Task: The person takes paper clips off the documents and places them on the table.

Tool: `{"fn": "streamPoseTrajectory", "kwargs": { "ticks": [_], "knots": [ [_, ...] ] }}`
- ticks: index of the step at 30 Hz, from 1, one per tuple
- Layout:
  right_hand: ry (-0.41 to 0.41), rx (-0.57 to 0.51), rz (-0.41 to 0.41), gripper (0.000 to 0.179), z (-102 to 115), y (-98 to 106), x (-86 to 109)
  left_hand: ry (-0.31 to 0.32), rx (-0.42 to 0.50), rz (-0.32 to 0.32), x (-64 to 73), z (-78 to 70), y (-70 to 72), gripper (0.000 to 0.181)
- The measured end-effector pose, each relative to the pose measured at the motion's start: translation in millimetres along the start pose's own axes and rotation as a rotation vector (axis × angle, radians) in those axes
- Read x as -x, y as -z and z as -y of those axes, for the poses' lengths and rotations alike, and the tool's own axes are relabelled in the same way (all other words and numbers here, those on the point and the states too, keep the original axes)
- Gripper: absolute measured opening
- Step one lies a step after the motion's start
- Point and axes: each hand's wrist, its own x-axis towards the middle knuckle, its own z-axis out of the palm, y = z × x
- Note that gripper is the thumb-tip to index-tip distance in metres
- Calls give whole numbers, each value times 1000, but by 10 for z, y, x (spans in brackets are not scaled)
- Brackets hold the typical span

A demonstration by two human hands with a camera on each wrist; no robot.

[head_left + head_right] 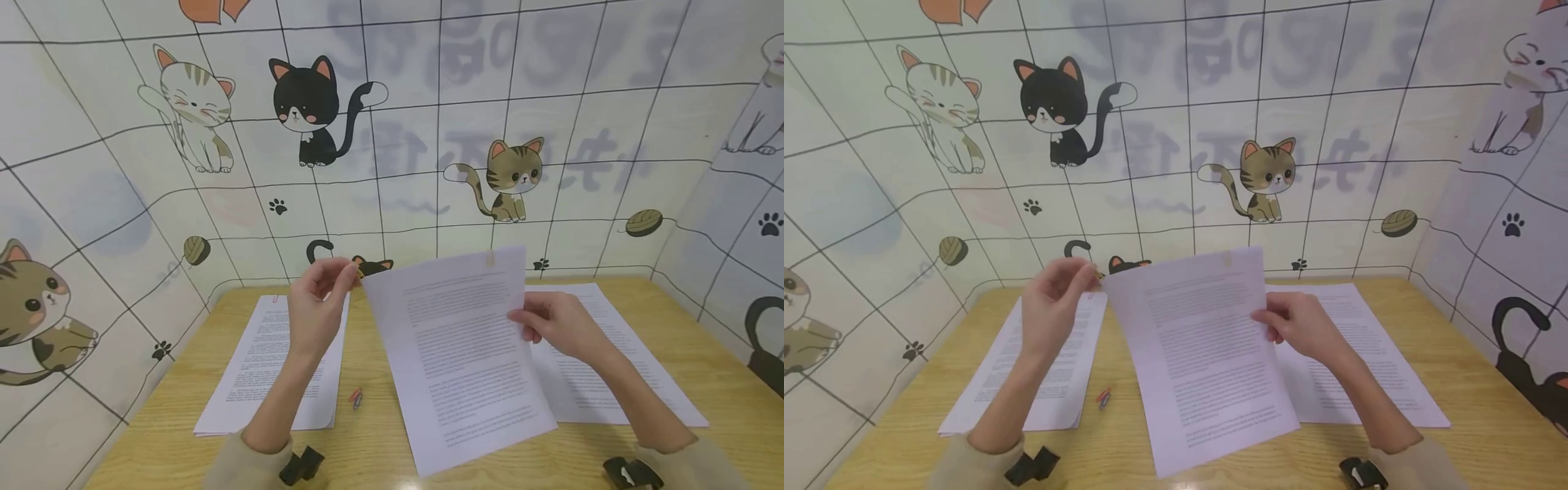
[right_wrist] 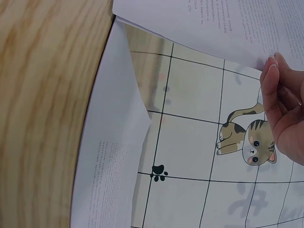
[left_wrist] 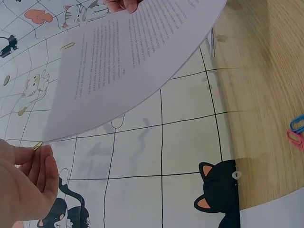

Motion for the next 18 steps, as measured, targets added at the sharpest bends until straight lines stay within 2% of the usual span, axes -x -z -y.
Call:
{"fn": "streamPoseTrajectory", "kwargs": {
  "ticks": [3,7,13,18],
  "knots": [
    [-9,-5,-1,4,7,17,-1,20,-8,3,-11,-19,28,11],
    [-15,-14,0,9,0,34,-5,81,-31,37,-7,-31,51,10],
    [-20,-42,-4,14,-28,56,-1,182,-86,136,-17,21,64,8],
    [-23,-50,-5,16,-43,64,-2,214,-144,232,-4,106,72,6]
  ]
}}
